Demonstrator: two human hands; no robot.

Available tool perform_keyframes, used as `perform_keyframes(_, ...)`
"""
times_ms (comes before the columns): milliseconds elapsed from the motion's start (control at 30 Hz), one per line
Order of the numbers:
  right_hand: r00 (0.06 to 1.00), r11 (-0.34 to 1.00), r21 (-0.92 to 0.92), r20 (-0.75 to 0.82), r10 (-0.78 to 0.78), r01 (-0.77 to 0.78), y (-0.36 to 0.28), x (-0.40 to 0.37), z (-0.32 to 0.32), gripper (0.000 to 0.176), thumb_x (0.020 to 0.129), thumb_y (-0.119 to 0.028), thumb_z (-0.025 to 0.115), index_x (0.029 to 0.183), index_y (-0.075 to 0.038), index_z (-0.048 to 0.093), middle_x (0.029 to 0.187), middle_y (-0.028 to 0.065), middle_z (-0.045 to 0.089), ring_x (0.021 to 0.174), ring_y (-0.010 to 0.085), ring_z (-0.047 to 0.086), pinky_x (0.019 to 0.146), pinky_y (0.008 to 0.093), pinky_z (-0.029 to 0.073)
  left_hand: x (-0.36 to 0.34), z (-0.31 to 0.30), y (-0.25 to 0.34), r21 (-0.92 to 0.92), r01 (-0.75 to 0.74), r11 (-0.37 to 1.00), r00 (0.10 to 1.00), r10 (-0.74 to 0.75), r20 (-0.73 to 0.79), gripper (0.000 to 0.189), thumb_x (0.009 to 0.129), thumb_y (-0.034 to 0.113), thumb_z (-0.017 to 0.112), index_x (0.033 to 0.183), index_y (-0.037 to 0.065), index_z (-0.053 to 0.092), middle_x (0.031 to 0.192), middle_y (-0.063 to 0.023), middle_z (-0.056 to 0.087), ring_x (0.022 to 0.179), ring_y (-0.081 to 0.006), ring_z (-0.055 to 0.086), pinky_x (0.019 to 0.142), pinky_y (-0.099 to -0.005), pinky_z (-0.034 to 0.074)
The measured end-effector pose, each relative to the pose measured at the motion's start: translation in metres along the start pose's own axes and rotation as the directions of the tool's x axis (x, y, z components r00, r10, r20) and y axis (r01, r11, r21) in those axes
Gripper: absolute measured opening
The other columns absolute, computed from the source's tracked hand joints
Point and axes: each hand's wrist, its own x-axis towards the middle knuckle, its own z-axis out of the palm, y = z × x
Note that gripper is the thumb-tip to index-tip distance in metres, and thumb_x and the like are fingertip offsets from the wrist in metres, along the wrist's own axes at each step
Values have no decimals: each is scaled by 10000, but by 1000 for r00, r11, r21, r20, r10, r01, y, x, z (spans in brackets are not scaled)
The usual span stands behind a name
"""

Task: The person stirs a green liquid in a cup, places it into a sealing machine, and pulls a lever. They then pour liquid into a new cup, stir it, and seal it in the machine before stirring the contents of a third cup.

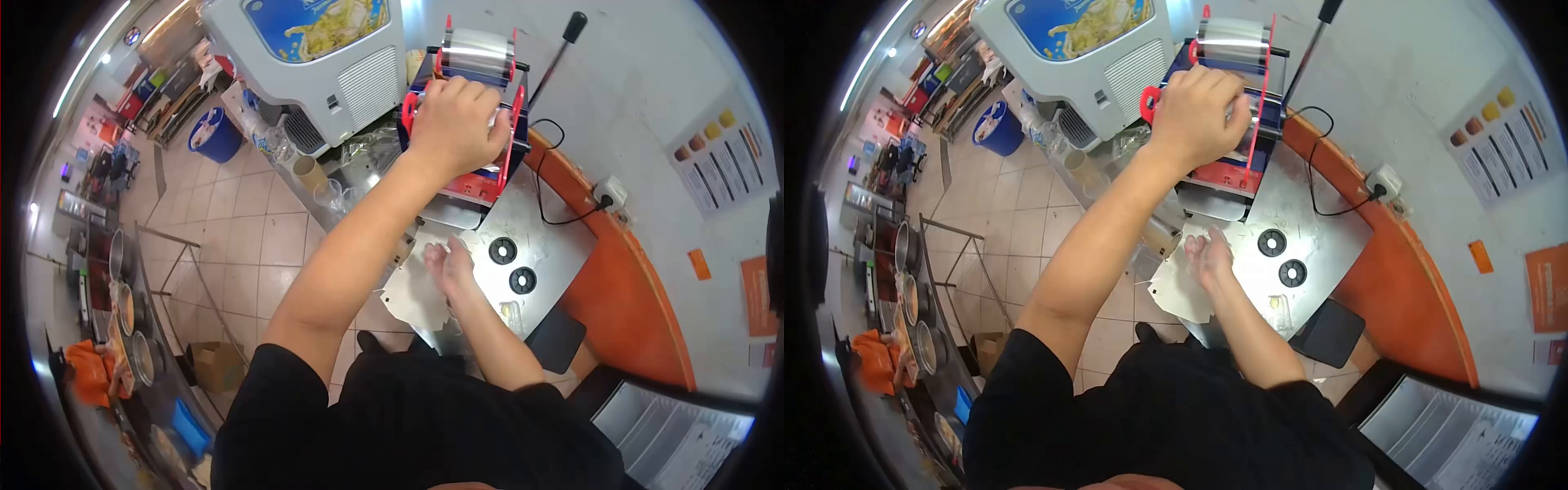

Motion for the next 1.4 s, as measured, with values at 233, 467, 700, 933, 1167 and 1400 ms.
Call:
perform_keyframes(233, 947, 946, 43, 23, -321, 320, 3, 82, 16, 260, 1098, -276, 565, 1130, -41, 459, 896, 122, 576, 728, 249, 558, 756, 383, 488, -17, -13, 5, -12, -83, 996, 995, 84, 46, 218, 877, 188, 700, 1037, 47, 654, 1020, -117, 698, 994, -328, 657, 925, -455, 482)
perform_keyframes(467, 952, 953, -22, -45, -301, 301, 37, 31, -13, 232, 1119, -251, 517, 1068, -26, 503, 805, 84, 538, 672, 197, 550, 802, 400, 591, -30, -11, 8, 2, -92, 996, 995, 91, 50, 328, 884, 187, 708, 1163, 39, 619, 1182, -133, 629, 1151, -337, 583, 1041, -498, 410)
perform_keyframes(700, 975, 975, 37, -58, -216, 218, 60, 20, -41, 257, 1124, -270, 516, 1063, -21, 494, 851, 86, 524, 726, 221, 567, 870, 433, 597, -44, -6, 10, 21, -80, 997, 996, 80, -38, 353, 876, 201, 714, 1180, 58, 607, 1214, -168, 582, 1174, -388, 551, 1034, -522, 415)
perform_keyframes(933, 992, 994, -26, -69, -106, 104, 49, 9, -31, 132, 1084, -129, 491, 1040, -6, 476, 884, 117, 547, 761, 261, 623, 876, 458, 610, 9, 3, -5, 130, 78, 988, 949, -113, 294, 300, 956, 301, 549, 1025, 75, 732, 947, -109, 742, 964, -330, 708, 862, -509, 499)
perform_keyframes(1167, 983, 967, -181, 64, -173, 182, 20, 32, -21, 121, 1053, -43, 481, 1157, 19, 487, 1113, 202, 608, 1058, 377, 682, 1006, 509, 566, 58, 3, -19, 137, 422, 896, 606, -391, 693, 483, 929, 382, 483, 1190, 96, 771, 1211, -202, 742, 1126, -391, 701, 1021, -460, 538)
perform_keyframes(1400, 971, 979, -82, 162, -174, 189, -15, 91, 10, 236, 1047, -22, 454, 1273, 3, 518, 1252, 209, 626, 1082, 370, 680, 974, 487, 585, 67, 33, -28, 457, 219, 862, 733, -454, 506, 374, 1016, 428, 625, 1144, 114, 784, 1166, -142, 771, 1153, -343, 701, 1001, -524, 470)
